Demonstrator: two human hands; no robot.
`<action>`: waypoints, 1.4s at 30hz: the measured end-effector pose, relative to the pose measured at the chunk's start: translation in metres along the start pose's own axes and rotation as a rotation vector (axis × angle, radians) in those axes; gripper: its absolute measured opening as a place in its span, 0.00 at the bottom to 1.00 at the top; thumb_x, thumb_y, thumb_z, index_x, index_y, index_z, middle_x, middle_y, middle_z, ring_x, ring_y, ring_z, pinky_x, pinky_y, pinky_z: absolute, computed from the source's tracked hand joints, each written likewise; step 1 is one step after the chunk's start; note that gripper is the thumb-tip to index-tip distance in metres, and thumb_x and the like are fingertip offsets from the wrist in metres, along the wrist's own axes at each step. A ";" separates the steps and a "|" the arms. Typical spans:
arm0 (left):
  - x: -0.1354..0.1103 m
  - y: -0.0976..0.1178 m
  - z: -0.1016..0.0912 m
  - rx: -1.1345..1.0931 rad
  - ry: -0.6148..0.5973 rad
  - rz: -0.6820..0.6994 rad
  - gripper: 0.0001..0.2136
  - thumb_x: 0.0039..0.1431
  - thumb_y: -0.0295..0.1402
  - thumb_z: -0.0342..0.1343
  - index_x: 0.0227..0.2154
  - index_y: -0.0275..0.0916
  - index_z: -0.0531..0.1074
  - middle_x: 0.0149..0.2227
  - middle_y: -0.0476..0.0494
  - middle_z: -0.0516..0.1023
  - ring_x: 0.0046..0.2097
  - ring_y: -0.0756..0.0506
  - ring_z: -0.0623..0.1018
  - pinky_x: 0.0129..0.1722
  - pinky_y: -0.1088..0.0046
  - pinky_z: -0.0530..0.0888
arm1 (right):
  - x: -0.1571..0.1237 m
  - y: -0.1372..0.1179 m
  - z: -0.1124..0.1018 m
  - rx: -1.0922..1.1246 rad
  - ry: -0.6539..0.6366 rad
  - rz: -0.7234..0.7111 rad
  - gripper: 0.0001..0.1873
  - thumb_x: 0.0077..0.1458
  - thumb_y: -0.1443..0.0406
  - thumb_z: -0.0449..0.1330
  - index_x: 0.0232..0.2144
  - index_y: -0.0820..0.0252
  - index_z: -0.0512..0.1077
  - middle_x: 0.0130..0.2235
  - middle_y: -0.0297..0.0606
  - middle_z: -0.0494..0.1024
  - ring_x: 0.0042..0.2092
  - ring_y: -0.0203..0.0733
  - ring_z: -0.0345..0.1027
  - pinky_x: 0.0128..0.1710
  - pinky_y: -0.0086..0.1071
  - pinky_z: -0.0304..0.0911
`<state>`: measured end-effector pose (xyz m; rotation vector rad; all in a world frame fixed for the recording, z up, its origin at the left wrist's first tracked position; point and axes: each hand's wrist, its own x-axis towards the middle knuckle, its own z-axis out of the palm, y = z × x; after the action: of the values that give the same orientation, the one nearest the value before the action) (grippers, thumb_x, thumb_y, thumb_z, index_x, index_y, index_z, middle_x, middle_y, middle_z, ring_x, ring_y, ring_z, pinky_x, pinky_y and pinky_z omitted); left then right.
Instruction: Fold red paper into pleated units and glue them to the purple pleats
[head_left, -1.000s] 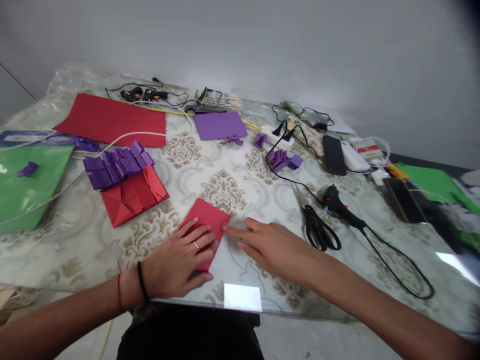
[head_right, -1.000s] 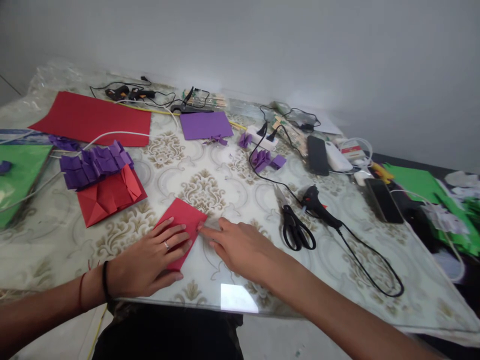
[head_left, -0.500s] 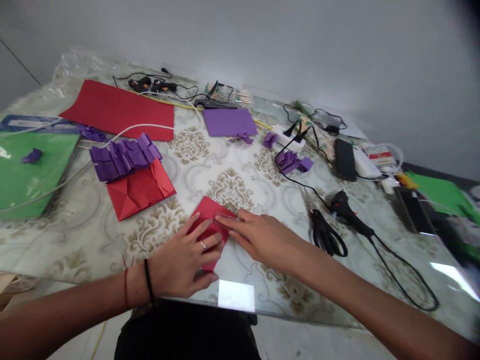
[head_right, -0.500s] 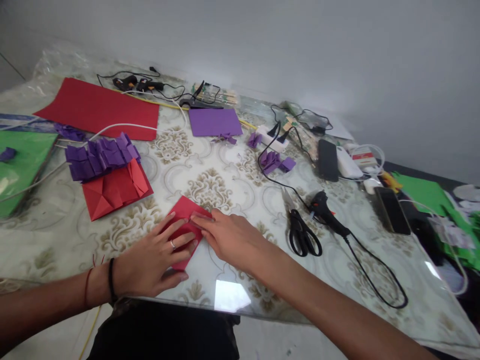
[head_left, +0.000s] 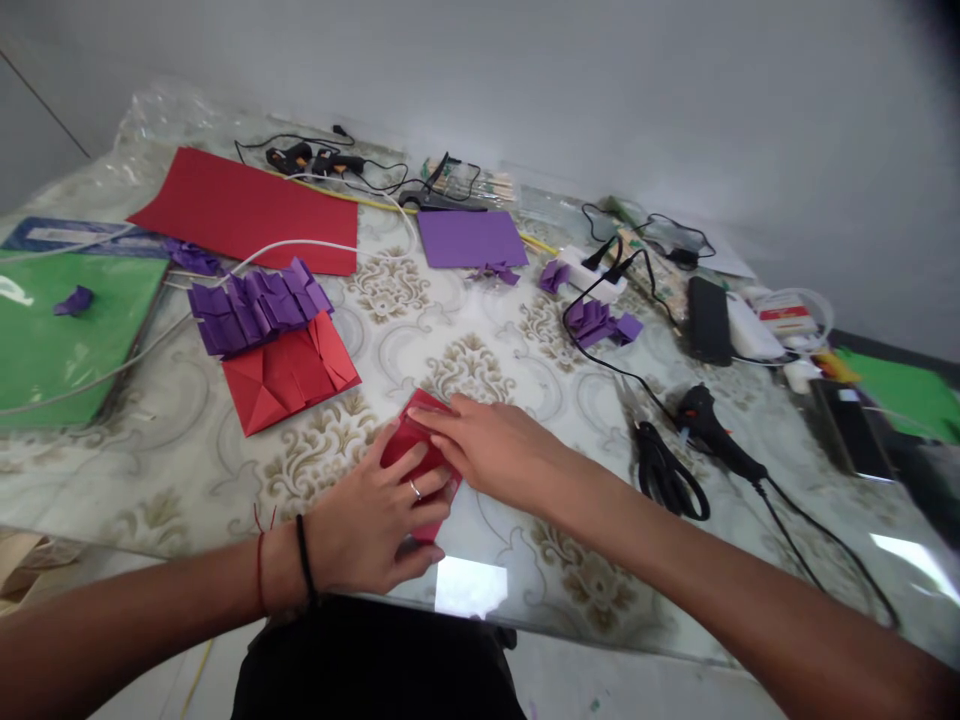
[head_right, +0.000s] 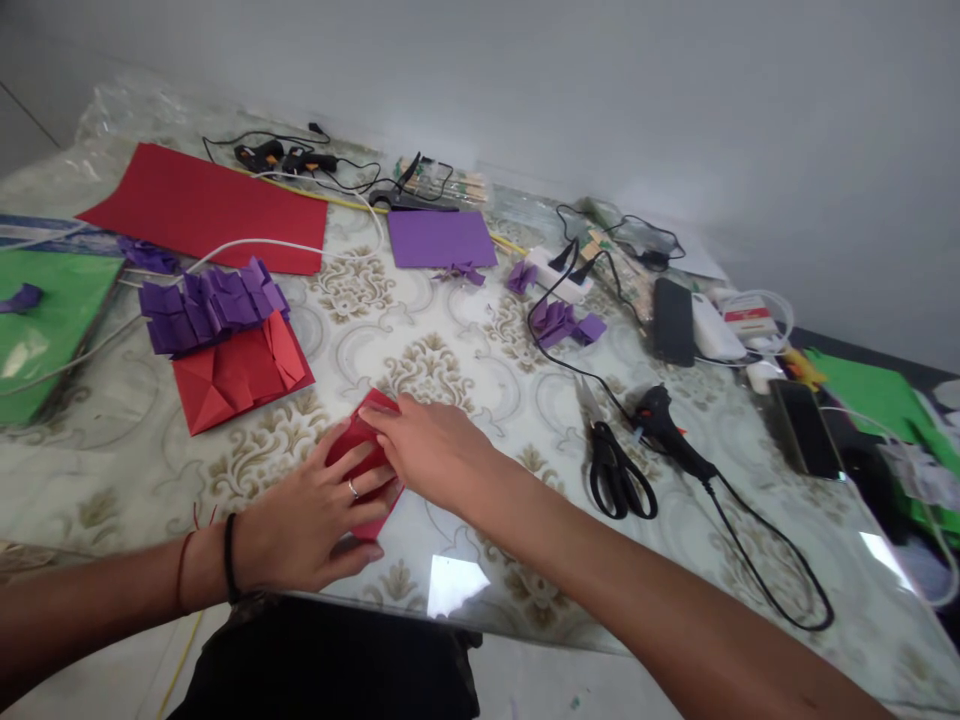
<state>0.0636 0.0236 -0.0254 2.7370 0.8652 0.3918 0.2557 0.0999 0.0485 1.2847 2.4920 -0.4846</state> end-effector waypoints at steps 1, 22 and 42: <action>0.000 0.000 0.000 -0.003 0.001 0.001 0.20 0.69 0.49 0.56 0.54 0.40 0.77 0.62 0.38 0.77 0.66 0.26 0.69 0.72 0.31 0.48 | 0.004 -0.003 -0.003 0.000 -0.002 -0.003 0.25 0.74 0.62 0.50 0.68 0.42 0.69 0.52 0.44 0.79 0.40 0.47 0.76 0.36 0.36 0.60; -0.001 -0.026 -0.029 -0.170 -0.022 -0.012 0.20 0.53 0.20 0.53 0.50 0.32 0.70 0.60 0.26 0.70 0.62 0.32 0.72 0.62 0.52 0.74 | -0.016 0.036 -0.018 -0.146 0.001 -0.247 0.26 0.70 0.68 0.52 0.65 0.42 0.72 0.45 0.41 0.77 0.34 0.41 0.69 0.28 0.34 0.43; -0.003 -0.019 -0.018 0.010 -0.028 -0.085 0.15 0.71 0.33 0.54 0.57 0.38 0.76 0.69 0.28 0.67 0.72 0.26 0.64 0.65 0.42 0.70 | -0.014 0.052 -0.017 -0.283 0.009 -0.207 0.34 0.57 0.74 0.60 0.62 0.38 0.76 0.44 0.43 0.80 0.35 0.46 0.74 0.32 0.36 0.51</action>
<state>0.0456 0.0398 -0.0147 2.6964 0.9750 0.3321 0.3047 0.1255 0.0607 0.9304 2.5987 -0.1603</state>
